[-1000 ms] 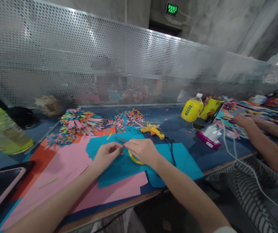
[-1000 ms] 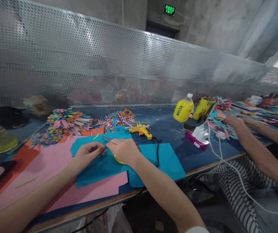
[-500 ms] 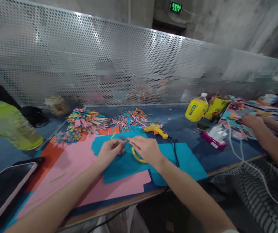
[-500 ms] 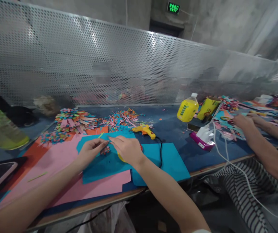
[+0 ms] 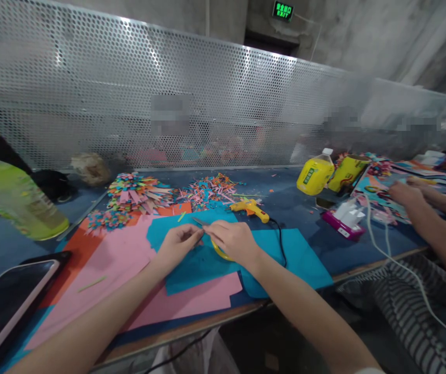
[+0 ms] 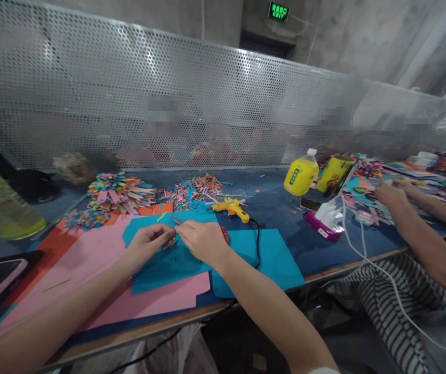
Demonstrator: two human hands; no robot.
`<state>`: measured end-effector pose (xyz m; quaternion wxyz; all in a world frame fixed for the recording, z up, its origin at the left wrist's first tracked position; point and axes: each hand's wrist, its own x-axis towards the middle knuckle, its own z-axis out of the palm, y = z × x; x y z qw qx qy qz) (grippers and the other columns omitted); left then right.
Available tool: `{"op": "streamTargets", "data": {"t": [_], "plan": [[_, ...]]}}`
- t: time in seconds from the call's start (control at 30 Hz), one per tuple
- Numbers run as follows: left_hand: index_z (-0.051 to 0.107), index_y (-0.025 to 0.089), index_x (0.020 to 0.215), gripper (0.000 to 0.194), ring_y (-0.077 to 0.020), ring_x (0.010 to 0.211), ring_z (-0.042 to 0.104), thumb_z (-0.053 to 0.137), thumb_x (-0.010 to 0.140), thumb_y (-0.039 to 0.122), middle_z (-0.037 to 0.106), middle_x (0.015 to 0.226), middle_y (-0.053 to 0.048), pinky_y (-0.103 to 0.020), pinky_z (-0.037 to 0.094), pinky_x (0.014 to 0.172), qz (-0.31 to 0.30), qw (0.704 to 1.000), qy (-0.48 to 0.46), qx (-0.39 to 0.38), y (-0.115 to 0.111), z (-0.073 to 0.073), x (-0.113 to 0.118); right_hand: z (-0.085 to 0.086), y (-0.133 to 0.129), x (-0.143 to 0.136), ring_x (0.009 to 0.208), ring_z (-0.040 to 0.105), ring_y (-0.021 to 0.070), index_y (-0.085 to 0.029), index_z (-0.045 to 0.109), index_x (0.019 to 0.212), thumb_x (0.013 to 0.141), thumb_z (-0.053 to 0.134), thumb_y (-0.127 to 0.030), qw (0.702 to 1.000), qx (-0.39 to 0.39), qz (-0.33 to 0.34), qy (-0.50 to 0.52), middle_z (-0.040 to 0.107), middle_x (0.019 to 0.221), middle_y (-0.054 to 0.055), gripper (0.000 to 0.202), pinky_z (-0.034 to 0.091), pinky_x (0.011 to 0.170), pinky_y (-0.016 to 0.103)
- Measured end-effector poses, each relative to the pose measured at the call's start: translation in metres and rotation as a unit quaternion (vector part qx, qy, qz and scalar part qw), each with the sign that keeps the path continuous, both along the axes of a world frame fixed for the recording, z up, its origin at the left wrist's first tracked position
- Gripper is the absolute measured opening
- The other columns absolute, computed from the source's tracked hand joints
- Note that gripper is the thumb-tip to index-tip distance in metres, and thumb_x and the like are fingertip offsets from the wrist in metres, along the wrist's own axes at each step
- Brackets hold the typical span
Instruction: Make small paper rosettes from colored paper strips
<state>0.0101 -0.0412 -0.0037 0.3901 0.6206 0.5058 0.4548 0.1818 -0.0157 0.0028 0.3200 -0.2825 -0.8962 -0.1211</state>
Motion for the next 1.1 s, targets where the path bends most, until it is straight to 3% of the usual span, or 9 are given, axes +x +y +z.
{"op": "streamTargets", "data": {"t": [0.17,0.4,0.53,0.83,1.1], "plan": [[0.057,0.016,0.061,0.029,-0.0085,0.046,0.045,0.056,0.072,0.042,0.054,0.051,0.003,-0.02,0.035,0.047,-0.002,1.0,-0.007,-0.001,0.0002,0.0008,0.0016,-0.0002,0.0001,-0.001,0.064,0.057,0.0101,-0.019,0.063,0.089,0.09,0.038,-0.023,0.999,0.039,-0.011,-0.025,0.066,0.079,0.001,0.025,0.035,0.053,0.023],[0.058,0.015,0.067,0.029,-0.0092,0.049,0.047,0.056,0.073,0.043,0.058,0.057,0.001,-0.021,0.038,0.049,0.006,1.0,-0.022,-0.001,0.0036,-0.0034,-0.0012,0.001,0.0052,0.0026,0.077,0.06,0.0085,-0.019,0.061,0.095,0.089,0.041,-0.027,0.99,-0.046,-0.031,0.13,0.067,0.091,0.002,0.023,0.041,0.063,0.018],[0.055,0.016,0.062,0.03,-0.0087,0.049,0.045,0.055,0.074,0.043,0.053,0.053,0.003,-0.021,0.036,0.049,-0.001,1.0,-0.011,0.007,0.002,-0.0028,0.0005,-0.0009,0.0033,-0.0007,0.084,0.061,0.0096,-0.02,0.061,0.102,0.09,0.04,-0.03,0.994,-0.055,0.008,0.09,0.067,0.097,0.002,0.026,0.043,0.066,0.018],[0.055,0.016,0.058,0.03,-0.0092,0.049,0.045,0.054,0.074,0.041,0.052,0.052,0.003,-0.02,0.035,0.048,0.003,1.0,0.009,0.016,-0.001,-0.0009,0.0027,-0.0018,0.0006,0.0004,0.086,0.061,0.0094,-0.02,0.062,0.101,0.09,0.04,-0.028,0.997,-0.05,0.02,0.048,0.066,0.098,0.003,0.026,0.044,0.067,0.019],[0.057,0.017,0.064,0.027,-0.0102,0.051,0.046,0.056,0.073,0.042,0.054,0.055,0.002,-0.021,0.036,0.051,-0.004,1.0,-0.006,0.015,0.0012,-0.0048,-0.0014,-0.004,0.0038,-0.0002,0.088,0.061,0.0079,-0.023,0.065,0.099,0.089,0.043,-0.026,0.992,-0.097,0.044,0.071,0.068,0.097,-0.001,0.024,0.045,0.071,0.016]]}}
